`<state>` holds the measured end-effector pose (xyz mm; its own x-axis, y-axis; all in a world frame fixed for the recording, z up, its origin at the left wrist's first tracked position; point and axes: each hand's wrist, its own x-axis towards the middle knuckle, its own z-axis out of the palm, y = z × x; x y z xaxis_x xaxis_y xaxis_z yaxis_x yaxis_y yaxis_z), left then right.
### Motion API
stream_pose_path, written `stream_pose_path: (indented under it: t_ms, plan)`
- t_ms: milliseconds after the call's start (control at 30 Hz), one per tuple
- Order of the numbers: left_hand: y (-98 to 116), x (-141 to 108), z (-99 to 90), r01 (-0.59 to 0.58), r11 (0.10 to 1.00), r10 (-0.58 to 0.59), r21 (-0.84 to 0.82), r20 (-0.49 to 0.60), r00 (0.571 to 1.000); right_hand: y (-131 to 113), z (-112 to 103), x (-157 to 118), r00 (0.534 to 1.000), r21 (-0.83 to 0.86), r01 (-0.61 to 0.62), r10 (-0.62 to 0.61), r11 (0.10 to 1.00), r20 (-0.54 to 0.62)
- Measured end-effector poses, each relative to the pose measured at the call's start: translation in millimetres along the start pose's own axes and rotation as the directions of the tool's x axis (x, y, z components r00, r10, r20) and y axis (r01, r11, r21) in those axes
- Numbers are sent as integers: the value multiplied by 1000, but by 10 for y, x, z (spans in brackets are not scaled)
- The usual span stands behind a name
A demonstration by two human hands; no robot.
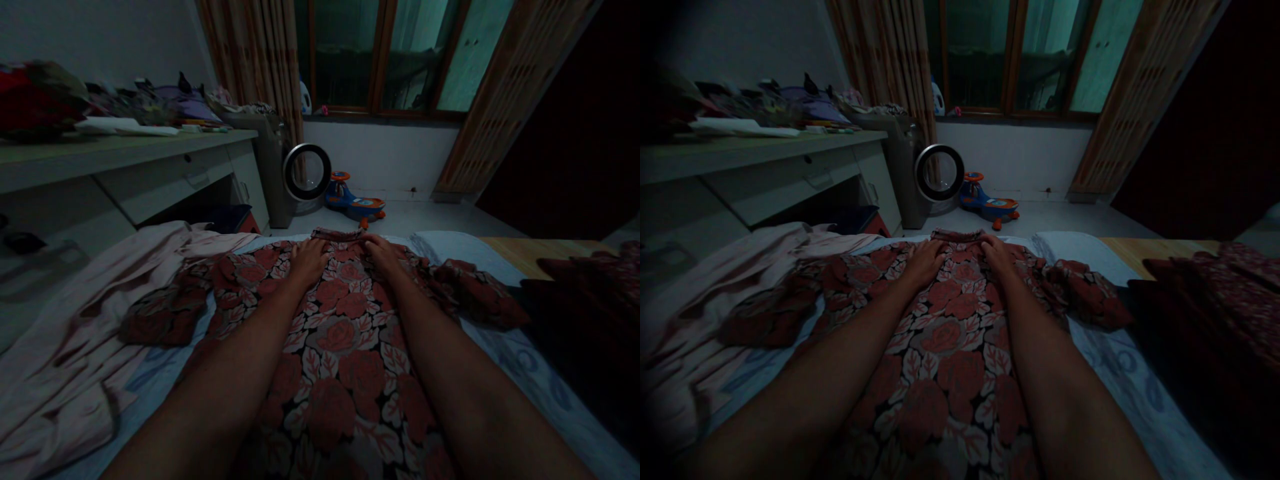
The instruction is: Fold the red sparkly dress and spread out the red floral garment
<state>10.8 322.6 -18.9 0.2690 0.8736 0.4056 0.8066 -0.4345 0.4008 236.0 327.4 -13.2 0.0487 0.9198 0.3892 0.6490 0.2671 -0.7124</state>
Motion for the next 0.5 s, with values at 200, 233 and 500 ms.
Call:
stream_pose_path:
  t_ms: [200, 233, 500]
  plan:
    - [-72, -4, -56, 33, 988, -36, 152, 20, 999, -31, 17, -53, 961, -239, 219, -168, 946, 219]
    - [-91, 12, -79, 63, 987, -64, 146, -3, 998, -18, 13, -49, 969, -276, 204, -153, 939, 196]
    - [-186, 139, -160, 260, 964, -261, 53, 8, 965, 121, 13, -57, 996, -422, -85, 66, 903, -61]
